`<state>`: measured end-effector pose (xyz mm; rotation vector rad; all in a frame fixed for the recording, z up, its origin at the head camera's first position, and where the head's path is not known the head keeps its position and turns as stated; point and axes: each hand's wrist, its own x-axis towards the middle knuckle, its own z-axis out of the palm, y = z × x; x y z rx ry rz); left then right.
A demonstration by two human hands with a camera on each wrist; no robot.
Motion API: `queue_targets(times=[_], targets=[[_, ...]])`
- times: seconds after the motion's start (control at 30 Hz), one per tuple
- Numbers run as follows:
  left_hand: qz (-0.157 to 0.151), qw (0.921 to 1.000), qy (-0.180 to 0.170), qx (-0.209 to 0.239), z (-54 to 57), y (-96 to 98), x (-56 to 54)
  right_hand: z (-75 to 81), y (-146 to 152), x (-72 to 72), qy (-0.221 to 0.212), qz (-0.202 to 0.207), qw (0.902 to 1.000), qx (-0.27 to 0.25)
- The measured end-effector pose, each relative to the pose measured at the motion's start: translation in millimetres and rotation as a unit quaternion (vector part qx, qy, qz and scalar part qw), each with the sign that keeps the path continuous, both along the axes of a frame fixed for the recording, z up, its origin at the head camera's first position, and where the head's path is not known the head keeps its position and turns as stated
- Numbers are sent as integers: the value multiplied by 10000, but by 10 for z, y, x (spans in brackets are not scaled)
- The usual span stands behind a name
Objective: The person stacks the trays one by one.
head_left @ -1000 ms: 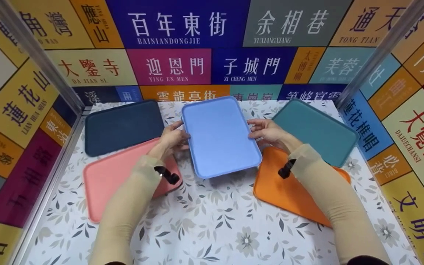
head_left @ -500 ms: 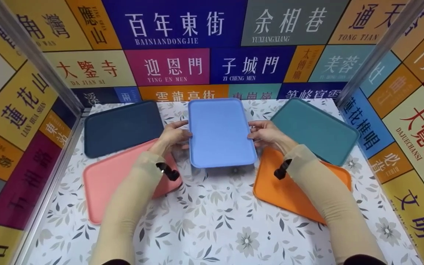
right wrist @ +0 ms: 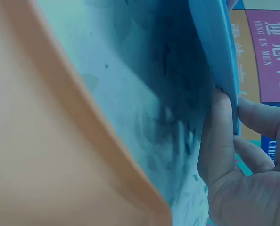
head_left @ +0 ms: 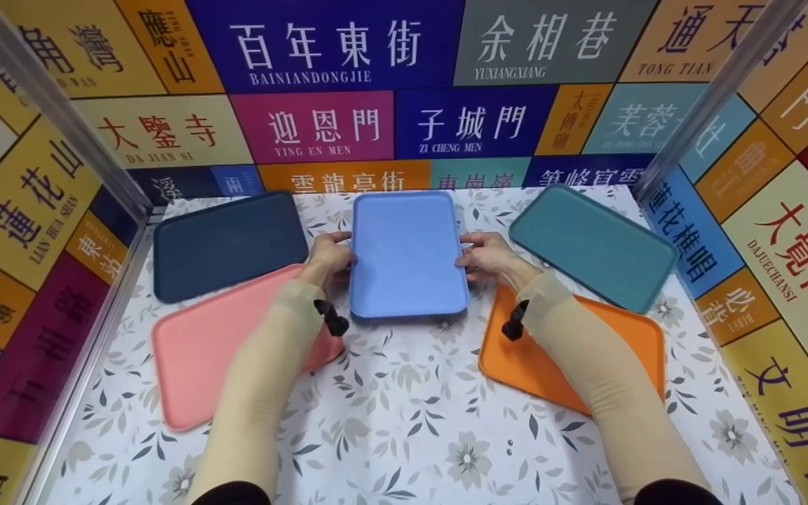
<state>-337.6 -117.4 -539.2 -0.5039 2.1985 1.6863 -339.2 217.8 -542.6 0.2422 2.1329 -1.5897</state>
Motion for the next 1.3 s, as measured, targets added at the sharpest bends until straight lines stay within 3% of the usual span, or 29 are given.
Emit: queue_targets(times=[0.1,0.3,0.4,0.63,0.83,1.07,1.2,1.3], targets=[[24,9996,64,-282,-105,17,-78,-34,-18,-1,-122,-100,9998,77],[-74,9927,218,-1186,-691,-72,-521,-68,-43,19,-188,-132,9995,219],[-296,9858,314,-1622,-835,-109,-623,-82,-75,23,-51,-158,9993,325],[-592,9695,631,-2293,-895,-84,-626,-110,-114,23,190,-274,9973,660],[-608,9628,872,-2485,-881,-60,-574,-90,-107,40,237,-368,9961,762],[-764,9656,1177,-2187,-943,-166,-566,-47,-118,39,259,-357,9952,869],[-957,9654,1252,-2076,-981,-256,-597,23,-117,25,307,-353,9900,1328],[-1028,9677,1259,-1926,-934,-320,-583,103,-122,8,488,-250,9822,1796]])
